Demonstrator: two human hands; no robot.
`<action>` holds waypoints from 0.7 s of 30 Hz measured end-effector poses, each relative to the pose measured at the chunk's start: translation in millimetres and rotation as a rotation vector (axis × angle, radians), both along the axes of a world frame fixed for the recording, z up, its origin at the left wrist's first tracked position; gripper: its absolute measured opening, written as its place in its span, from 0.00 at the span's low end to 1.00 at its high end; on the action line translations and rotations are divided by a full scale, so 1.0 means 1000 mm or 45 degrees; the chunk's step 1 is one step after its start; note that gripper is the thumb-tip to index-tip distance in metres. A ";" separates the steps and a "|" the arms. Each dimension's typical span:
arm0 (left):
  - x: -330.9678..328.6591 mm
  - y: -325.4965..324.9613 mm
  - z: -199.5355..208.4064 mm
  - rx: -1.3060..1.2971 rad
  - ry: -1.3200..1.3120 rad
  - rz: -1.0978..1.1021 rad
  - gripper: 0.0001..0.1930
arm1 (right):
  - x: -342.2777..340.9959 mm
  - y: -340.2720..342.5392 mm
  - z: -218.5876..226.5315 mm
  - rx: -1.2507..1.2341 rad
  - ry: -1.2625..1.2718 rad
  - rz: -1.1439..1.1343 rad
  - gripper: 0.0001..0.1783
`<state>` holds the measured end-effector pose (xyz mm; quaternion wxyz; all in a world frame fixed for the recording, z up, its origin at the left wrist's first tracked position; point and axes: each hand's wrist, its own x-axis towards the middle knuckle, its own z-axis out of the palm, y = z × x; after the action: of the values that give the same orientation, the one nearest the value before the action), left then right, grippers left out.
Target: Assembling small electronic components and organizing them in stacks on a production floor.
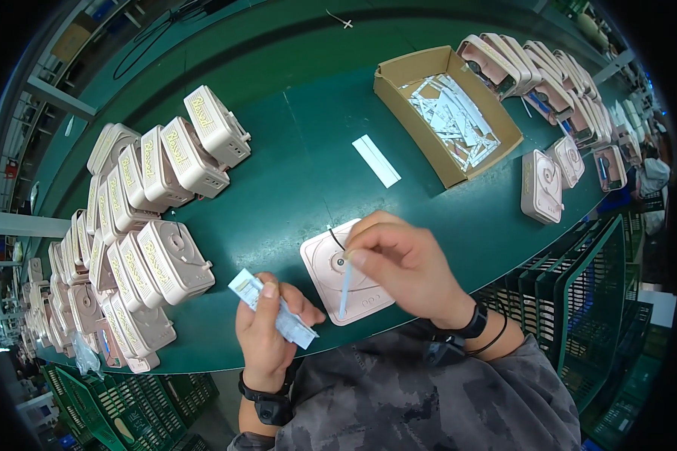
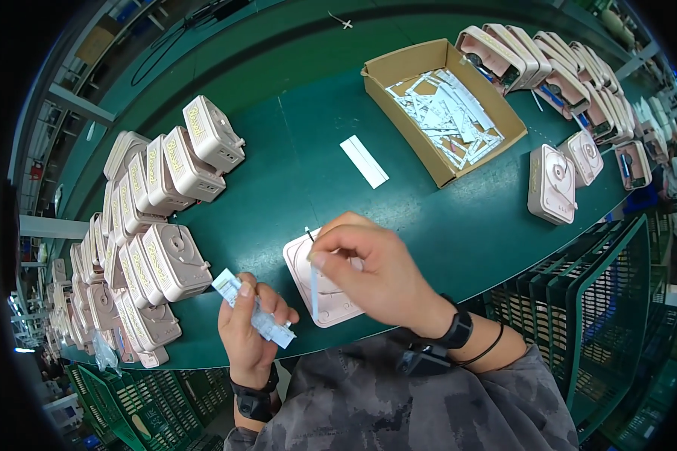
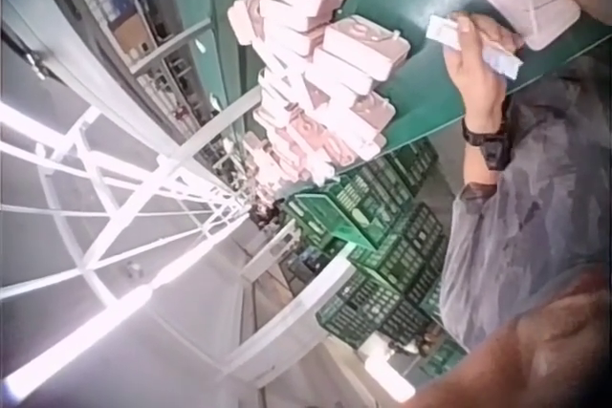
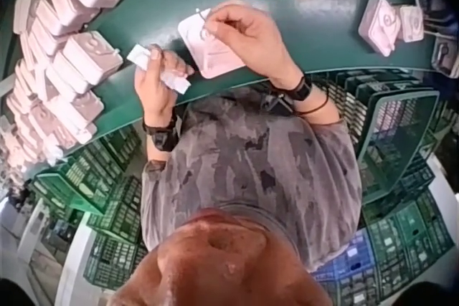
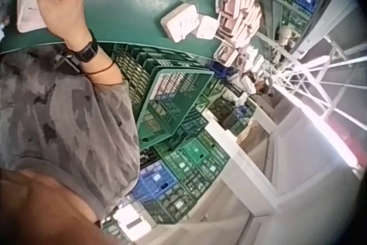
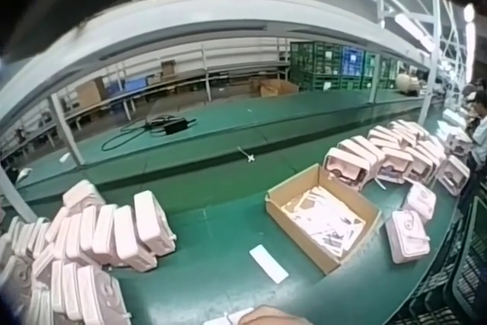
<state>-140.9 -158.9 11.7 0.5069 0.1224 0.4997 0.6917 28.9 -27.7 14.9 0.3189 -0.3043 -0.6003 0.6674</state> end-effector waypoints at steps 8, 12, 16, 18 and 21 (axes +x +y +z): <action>0.000 0.013 0.000 0.009 0.569 -0.301 0.06 | -0.021 -0.006 0.000 0.517 -0.139 0.086 0.04; 0.000 0.016 -0.001 0.065 0.737 -0.308 0.03 | -0.018 -0.003 -0.003 0.494 -0.145 0.120 0.06; -0.001 0.013 -0.002 -0.108 0.599 -0.353 0.04 | -0.011 0.001 -0.006 0.561 -0.159 0.140 0.05; -0.005 0.013 -0.006 -0.189 0.554 -0.319 0.05 | -0.009 0.008 -0.005 0.728 -0.334 -0.068 0.05; -0.011 0.022 -0.009 -0.198 0.566 -0.290 0.05 | -0.012 0.016 -0.015 0.831 -0.442 -0.157 0.05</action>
<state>-152.0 -137.1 2.7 0.4672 0.2875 0.6333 0.5459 16.5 -11.2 -0.2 0.3322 -0.3307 -0.8071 0.3591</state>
